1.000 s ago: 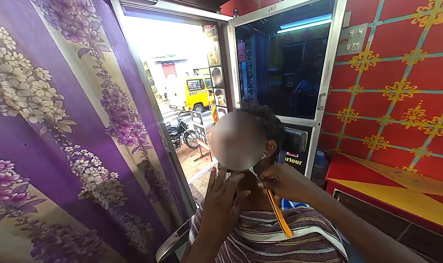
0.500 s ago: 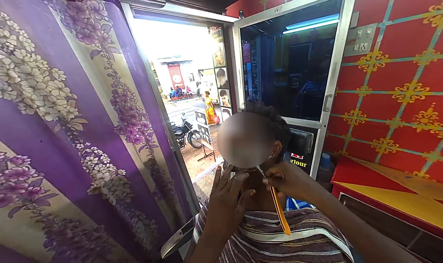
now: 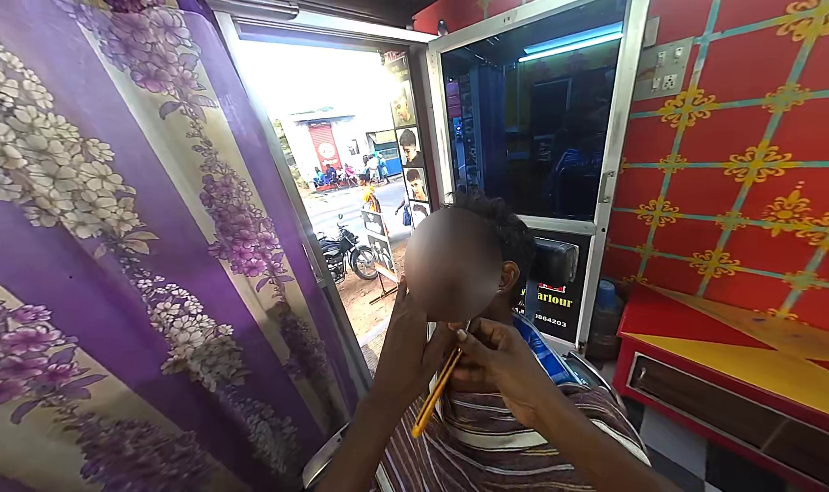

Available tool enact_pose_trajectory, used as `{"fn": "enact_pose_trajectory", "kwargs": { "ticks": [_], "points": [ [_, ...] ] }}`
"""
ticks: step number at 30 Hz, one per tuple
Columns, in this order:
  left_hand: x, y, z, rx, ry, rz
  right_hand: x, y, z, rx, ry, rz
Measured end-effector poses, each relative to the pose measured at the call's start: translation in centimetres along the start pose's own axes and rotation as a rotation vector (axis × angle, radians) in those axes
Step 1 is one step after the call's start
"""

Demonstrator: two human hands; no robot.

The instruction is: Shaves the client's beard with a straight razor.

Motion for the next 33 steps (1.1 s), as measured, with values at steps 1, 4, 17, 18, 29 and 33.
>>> {"fn": "enact_pose_trajectory", "kwargs": {
  "ticks": [1,4,17,18,29,33],
  "points": [
    [-0.1,0.4,0.1,0.026,0.033,0.021,0.1,0.2,0.4,-0.030,0.017,-0.004],
    [-0.1,1.3,0.4,0.071,0.075,0.040,0.2,0.8,1.3,-0.037,0.049,-0.012],
    [0.5,1.6,0.2,0.027,0.172,0.031,-0.1,1.3,1.3,-0.051,0.011,-0.010],
    [0.5,1.6,0.1,0.028,0.171,0.030,-0.2,1.1,1.2,-0.066,0.019,-0.009],
    [0.7,1.7,0.2,-0.003,0.160,0.016,-0.1,1.2,0.5,0.015,-0.046,-0.002],
    [0.6,1.6,0.3,-0.011,0.167,0.009,-0.3,0.7,0.0,-0.052,-0.038,0.002]
  ]
}}
Point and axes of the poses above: each hand's wrist, its own y-axis towards the middle knuckle, its own z-axis out of the palm, x = y × z, the point moved 2 cm from there along y, towards the middle knuckle, and after that the axes turned 13 degrees about -z, right-handed, at the moved point
